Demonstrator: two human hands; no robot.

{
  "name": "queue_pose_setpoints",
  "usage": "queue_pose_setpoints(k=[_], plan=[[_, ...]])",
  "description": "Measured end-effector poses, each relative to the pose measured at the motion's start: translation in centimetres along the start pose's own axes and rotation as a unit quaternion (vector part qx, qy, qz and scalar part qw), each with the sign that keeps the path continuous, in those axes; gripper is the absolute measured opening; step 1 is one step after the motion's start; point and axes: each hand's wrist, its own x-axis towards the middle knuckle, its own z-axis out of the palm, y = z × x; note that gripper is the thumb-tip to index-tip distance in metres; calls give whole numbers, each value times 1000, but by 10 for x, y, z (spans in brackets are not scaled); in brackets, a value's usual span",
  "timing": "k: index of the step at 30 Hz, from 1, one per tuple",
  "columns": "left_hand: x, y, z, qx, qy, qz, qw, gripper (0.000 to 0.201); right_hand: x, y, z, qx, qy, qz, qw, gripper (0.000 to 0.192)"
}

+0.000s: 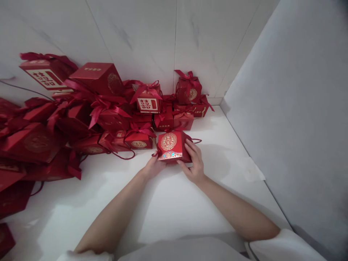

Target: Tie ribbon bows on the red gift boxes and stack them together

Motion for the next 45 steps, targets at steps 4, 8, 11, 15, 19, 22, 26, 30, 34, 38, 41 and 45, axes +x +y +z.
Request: queue_pose_setpoints(k=[4,8,11,15,19,22,26,30,34,38,41,45], plan=[[0,5,2,-36,4,-29,999,62,-1,0,1,-3,12,-9,1000,61],[3,10,0,-78,2,-58,995,62,-3,-1,3,16,46,5,999,53],[4,10,-3,-95,-8,-71,993,65,-3,-2,3,28,42,5,999,49],[5,7,-5,-91,-13,-75,993,67,-1,-2,0,48,27,1,998,44],[5,7,-4,-81,-3,-78,994,68,1,-1,0,53,24,-4,998,45],[5,8,-3,-78,6,-79,994,67,2,0,0,48,26,-7,998,46],[5,9,-2,-76,15,-80,994,67,2,1,0,43,23,-11,999,46],[5,10,-1,-84,28,-79,993,66,2,0,0,29,19,-30,999,51],[5,11,-1,-102,47,-69,991,62,1,0,0,7,10,-64,998,56],[6,12,0,-131,82,-44,987,56,-1,-2,-2,7,-12,-95,995,52],[6,13,1,-155,116,-18,981,50,-1,-3,-2,6,-32,-103,994,48],[7,15,2,-174,128,-21,976,49,-2,-5,-1,8,-40,-101,994,46]])
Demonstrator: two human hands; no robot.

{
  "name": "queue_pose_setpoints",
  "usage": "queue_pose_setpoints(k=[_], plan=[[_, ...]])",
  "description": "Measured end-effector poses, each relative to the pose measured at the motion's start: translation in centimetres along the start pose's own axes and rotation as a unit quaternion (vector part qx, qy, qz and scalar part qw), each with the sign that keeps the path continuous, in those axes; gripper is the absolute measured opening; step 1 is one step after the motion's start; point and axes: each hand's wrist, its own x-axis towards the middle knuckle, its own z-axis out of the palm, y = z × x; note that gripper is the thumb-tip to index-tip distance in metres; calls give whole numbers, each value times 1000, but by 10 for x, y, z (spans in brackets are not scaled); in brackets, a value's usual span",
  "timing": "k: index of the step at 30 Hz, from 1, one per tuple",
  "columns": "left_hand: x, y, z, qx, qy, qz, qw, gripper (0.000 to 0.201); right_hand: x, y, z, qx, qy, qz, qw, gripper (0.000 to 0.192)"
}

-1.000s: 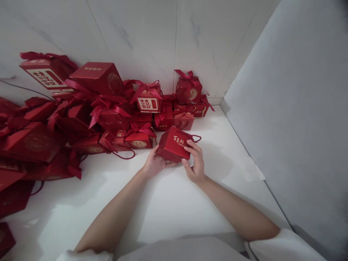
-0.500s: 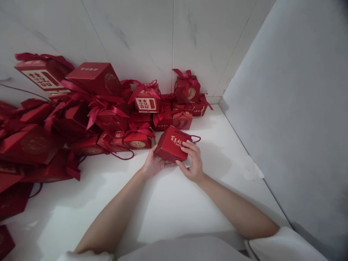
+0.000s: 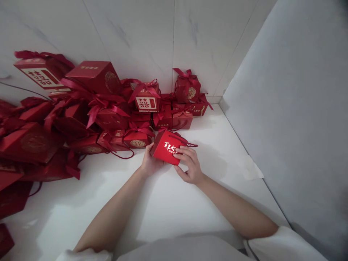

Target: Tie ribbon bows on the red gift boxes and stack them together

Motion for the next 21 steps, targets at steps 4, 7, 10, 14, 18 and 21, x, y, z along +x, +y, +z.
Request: queue_pose_setpoints(k=[4,7,10,14,18,21], plan=[[0,1,1,-11,-5,-5,1000,49,0,-1,1,2,0,2,1000,46],[0,0,1,-11,-14,-11,1000,52,1,0,1,8,1,6,1000,46],[0,0,1,6,-15,-17,1000,56,1,1,1,13,0,16,1000,46],[1,0,-1,22,-15,-24,999,59,1,2,1,15,-1,27,1000,45],[1,0,-2,20,-30,-27,999,61,1,3,1,10,-4,33,999,43],[1,0,-3,19,-38,-31,999,61,0,3,1,7,-7,38,999,42]])
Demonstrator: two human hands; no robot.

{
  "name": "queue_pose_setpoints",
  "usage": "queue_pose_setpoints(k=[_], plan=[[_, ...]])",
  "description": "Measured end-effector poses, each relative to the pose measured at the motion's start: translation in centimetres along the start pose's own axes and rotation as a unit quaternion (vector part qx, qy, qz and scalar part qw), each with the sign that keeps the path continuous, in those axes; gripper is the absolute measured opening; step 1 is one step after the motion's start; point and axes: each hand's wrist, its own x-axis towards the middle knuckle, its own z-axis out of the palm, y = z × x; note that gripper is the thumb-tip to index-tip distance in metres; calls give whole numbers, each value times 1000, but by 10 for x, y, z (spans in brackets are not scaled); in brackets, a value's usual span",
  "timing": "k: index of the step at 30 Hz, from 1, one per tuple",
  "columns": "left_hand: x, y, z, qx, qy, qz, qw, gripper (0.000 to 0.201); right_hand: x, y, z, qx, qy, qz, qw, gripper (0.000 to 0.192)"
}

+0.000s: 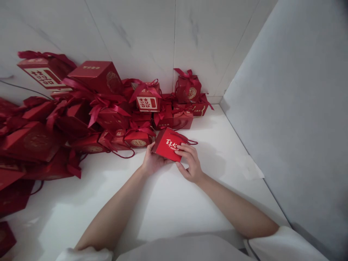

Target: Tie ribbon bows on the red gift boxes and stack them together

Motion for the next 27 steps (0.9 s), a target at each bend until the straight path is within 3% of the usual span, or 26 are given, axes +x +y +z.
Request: queue_pose_setpoints(k=[27], plan=[[0,0,3,9,16,-8,1000,62,0,2,0,16,-2,13,1000,43]])
